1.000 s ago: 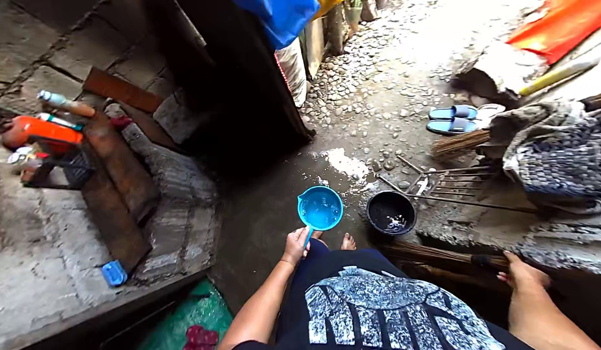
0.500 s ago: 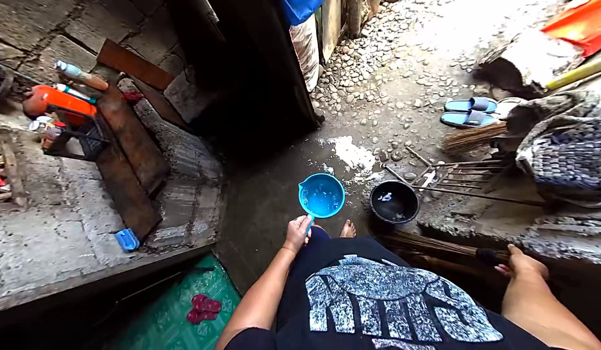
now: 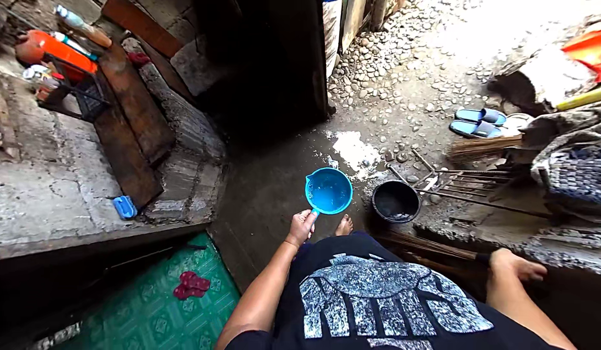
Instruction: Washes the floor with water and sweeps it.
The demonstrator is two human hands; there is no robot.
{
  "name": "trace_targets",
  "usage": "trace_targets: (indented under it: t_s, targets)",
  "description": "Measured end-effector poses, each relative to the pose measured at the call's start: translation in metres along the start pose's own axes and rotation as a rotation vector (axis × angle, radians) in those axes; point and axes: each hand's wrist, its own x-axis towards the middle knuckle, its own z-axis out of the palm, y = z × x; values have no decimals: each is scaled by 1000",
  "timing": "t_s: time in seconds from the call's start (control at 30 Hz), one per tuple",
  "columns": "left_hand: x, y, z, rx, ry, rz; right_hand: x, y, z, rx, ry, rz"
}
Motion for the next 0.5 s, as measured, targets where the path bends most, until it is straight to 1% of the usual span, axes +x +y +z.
trace_targets:
  t_s: [0.03,0.07,0.13,0.2,0.23,0.27,0.3,0.33,0.37,0.4,0.43,0.5]
  targets:
    - [-3,-3,-3,5,-4,-8,-36,-26,-12,82,-34,-164]
    - [-6,-5,-6,12,-8,-15,-76,-53,-23,148,-109,-378]
    - [-12,-10,-10,34,-7,-7,-153,-101,-35,170,-283,-881]
    - [-19,-18,-14,58,-19,-10,-225,-131,-30,229,-367,-1373]
    - [-21,-23,-16,67,-27,-11,-260,-142,-26,243,-435,-1550]
    - [-24,-27,-18,78,-39,-16,-295,-151,-23,210,-540,-1687]
    - [-27,-30,-20,89,-49,-18,-328,-159,-20,108,-677,-1783]
    - [-30,-34,-21,101,-56,-19,-358,-167,-11,-65,-823,-1847]
    - [-33,-37,-22,113,-63,-18,-382,-175,2,-281,-961,-1876]
    - [-37,-40,-24,119,-69,-19,-402,-180,19,-460,-1050,-1881]
    - [-40,-42,-27,113,-71,-21,-419,-182,38,-599,-1072,-1887]
    - [-49,-46,-31,79,-67,-30,-441,-176,68,-781,-1007,-1890]
